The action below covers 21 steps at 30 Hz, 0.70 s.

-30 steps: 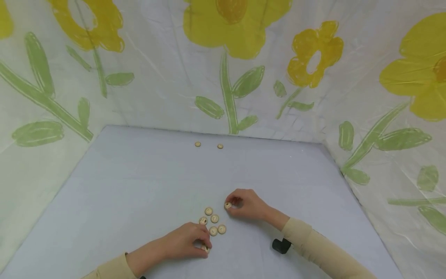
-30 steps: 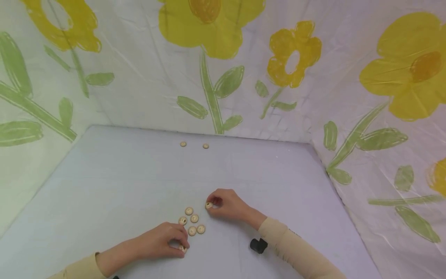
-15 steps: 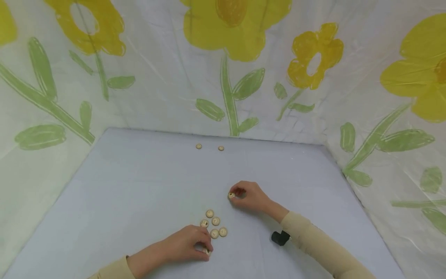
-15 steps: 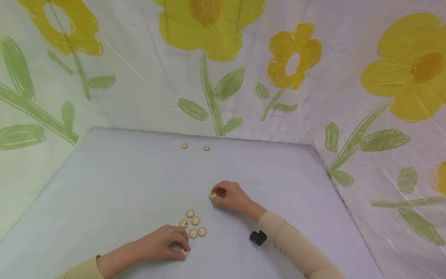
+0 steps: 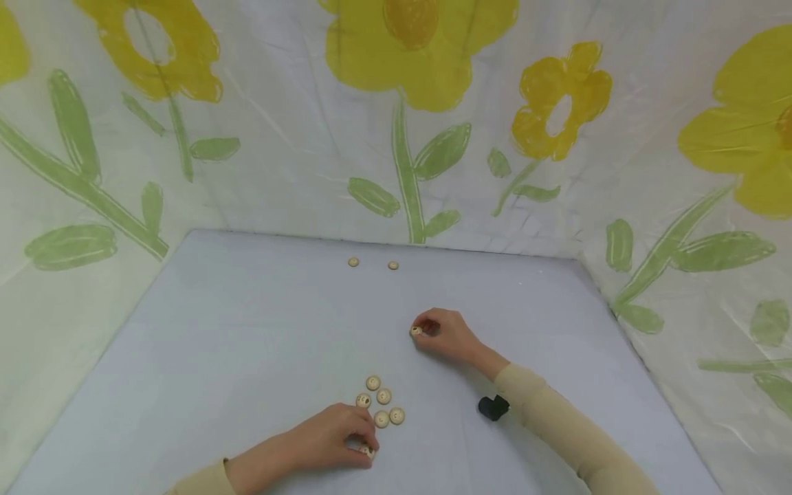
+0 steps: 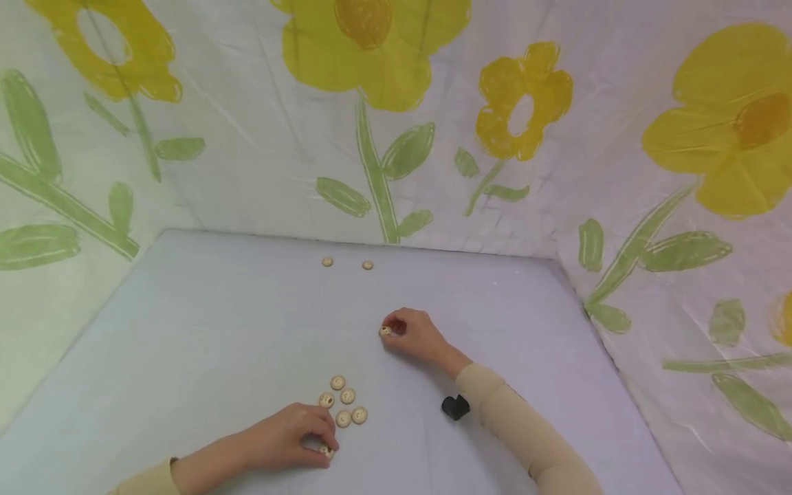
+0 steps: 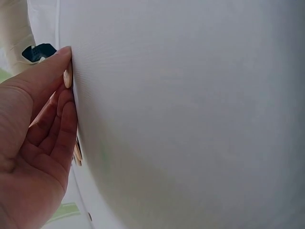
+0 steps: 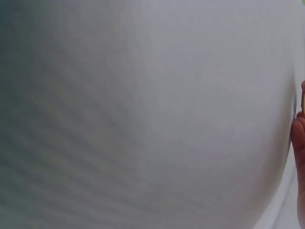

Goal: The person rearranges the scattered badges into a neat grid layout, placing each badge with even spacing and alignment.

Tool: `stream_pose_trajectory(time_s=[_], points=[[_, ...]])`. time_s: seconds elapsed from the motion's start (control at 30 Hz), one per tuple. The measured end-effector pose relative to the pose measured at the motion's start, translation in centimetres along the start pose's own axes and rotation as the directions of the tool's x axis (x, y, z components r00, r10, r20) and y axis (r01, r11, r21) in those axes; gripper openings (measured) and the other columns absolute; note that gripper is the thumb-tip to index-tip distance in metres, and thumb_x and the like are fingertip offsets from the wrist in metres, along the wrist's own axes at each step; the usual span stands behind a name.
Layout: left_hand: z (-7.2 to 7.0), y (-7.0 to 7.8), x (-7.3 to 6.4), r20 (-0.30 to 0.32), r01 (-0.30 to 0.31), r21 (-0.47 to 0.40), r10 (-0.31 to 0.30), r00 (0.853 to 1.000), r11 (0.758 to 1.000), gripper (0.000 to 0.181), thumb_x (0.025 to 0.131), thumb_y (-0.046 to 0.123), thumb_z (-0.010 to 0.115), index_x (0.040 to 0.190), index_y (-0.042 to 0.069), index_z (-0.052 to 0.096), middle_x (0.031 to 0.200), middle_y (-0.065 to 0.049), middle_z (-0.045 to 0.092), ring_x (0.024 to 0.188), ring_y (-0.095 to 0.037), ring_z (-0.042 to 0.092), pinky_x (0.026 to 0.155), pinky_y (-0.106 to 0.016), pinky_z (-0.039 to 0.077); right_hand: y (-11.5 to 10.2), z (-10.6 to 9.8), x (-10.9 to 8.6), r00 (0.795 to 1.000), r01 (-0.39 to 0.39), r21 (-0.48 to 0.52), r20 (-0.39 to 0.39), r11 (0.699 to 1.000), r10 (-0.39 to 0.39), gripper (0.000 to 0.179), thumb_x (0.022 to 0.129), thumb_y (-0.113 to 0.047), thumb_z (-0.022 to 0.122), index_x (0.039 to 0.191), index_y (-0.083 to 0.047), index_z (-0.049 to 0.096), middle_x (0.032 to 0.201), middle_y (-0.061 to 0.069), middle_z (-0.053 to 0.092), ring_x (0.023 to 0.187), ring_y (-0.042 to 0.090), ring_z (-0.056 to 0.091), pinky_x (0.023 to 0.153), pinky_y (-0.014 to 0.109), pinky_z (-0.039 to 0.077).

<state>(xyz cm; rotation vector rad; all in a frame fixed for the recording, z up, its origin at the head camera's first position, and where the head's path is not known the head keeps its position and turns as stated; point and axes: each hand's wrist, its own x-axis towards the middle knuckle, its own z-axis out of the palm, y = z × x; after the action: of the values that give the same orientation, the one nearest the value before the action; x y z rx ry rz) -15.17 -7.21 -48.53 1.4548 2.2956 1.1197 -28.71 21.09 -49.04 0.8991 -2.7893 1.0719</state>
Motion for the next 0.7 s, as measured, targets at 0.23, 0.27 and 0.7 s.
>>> stream_pose_trajectory(time_s=[0.23,0.27,0.7], points=[[0.0,0.1,-0.1,0.01,0.03,-0.013,-0.03,1.0,0.999,0.012,0.082,0.018,0.078,0.092,0.013,0.075,0.091,0.013,0.064,0.086,0.007,0.056,0.078,-0.014,0.047,0.6,-0.6,0.9,0.998,-0.059,-0.009,-0.015,0.998,0.059,0.018,0.082,-0.013,0.075,0.099,-0.01,0.071,0.09,-0.003,0.066,0.082,0.011,0.06,0.074,0.028,0.052],[0.0,0.2,-0.1,0.009,0.03,-0.01,-0.03,1.0,0.999,0.012,0.082,0.018,0.078,0.092,0.013,0.075,0.091,0.013,0.064,0.086,0.006,0.056,0.078,-0.014,0.047,0.8,-0.7,1.1,0.998,-0.062,-0.015,-0.021,0.998,0.061,0.018,0.082,-0.013,0.075,0.099,-0.01,0.071,0.09,-0.003,0.066,0.082,0.011,0.061,0.075,0.028,0.052],[0.1,0.0,0.0,0.02,0.042,-0.004,-0.042,0.999,0.999,0.012,0.082,0.019,0.079,0.092,0.013,0.075,0.093,0.014,0.064,0.088,0.007,0.056,0.079,-0.015,0.047,2.8,-1.8,3.2,0.987,-0.149,-0.027,-0.057,0.988,0.147,0.019,0.082,-0.014,0.075,0.1,-0.008,0.072,0.09,0.001,0.067,0.083,0.014,0.061,0.076,0.03,0.052]])
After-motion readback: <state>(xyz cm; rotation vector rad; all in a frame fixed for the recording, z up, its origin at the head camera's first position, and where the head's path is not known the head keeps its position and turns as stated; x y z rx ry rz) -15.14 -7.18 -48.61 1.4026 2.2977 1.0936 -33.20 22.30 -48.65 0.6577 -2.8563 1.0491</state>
